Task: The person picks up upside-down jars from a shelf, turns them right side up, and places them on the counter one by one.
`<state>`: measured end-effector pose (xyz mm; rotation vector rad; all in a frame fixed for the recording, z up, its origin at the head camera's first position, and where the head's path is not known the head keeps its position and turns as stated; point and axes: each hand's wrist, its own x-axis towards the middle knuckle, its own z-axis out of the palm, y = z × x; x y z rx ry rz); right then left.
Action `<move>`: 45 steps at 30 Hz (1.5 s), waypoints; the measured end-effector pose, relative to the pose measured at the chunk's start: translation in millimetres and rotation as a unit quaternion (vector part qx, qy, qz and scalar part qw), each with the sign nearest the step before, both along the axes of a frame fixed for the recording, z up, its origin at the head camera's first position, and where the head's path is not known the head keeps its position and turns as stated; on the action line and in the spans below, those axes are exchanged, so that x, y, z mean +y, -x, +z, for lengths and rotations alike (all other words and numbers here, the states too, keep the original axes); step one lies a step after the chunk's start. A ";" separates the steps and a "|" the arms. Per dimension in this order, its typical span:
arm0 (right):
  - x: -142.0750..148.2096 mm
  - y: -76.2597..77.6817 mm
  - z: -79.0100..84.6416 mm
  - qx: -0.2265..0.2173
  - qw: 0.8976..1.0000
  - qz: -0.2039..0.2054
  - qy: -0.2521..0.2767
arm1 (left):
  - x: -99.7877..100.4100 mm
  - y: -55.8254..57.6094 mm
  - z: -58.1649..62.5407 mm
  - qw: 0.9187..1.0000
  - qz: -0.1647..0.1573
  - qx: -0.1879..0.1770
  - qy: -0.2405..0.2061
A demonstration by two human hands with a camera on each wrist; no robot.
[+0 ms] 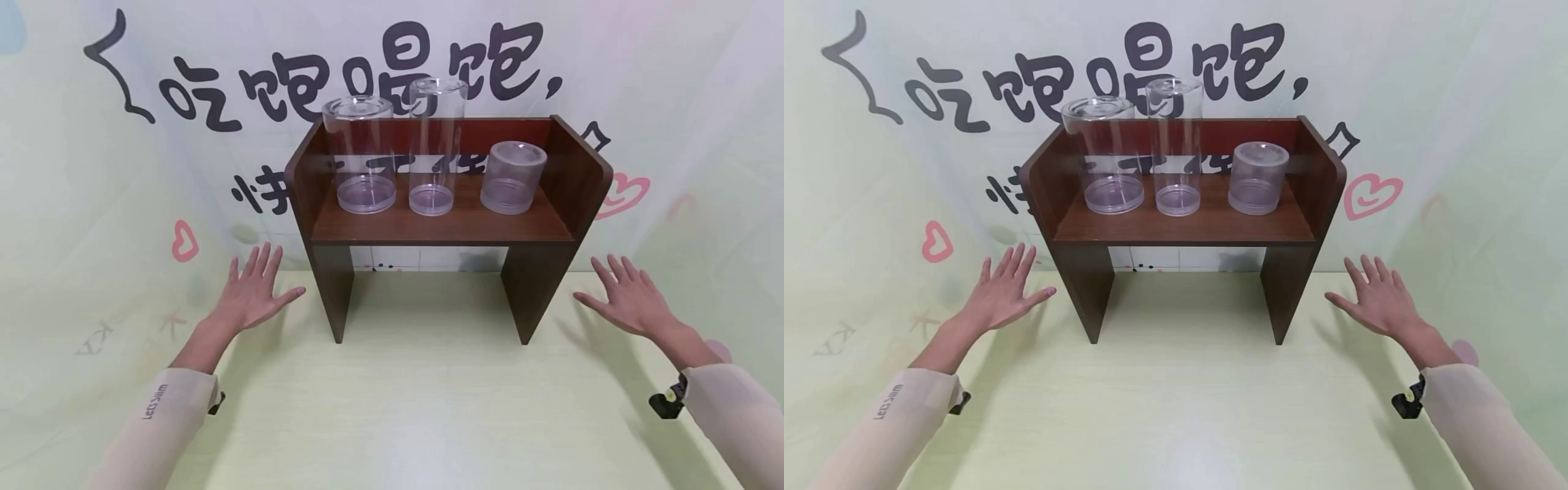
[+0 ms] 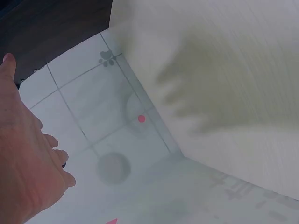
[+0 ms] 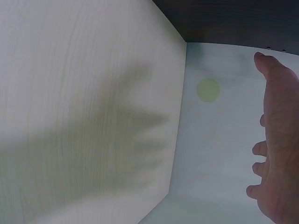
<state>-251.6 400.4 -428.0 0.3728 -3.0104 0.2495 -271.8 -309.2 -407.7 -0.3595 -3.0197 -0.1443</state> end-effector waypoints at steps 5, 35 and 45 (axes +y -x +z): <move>2.2 -2.8 0.8 0.002 1.000 0.001 0.003 | -2.6 -0.3 2.6 1.000 -0.003 0.005 0.003; -4.7 -39.1 38.4 0.103 0.993 0.057 0.013 | 1.4 -10.6 62.7 0.997 -0.046 0.064 0.009; -17.4 -56.8 65.5 0.115 0.992 0.045 0.039 | 7.8 -13.1 94.6 0.993 -0.060 0.101 -0.005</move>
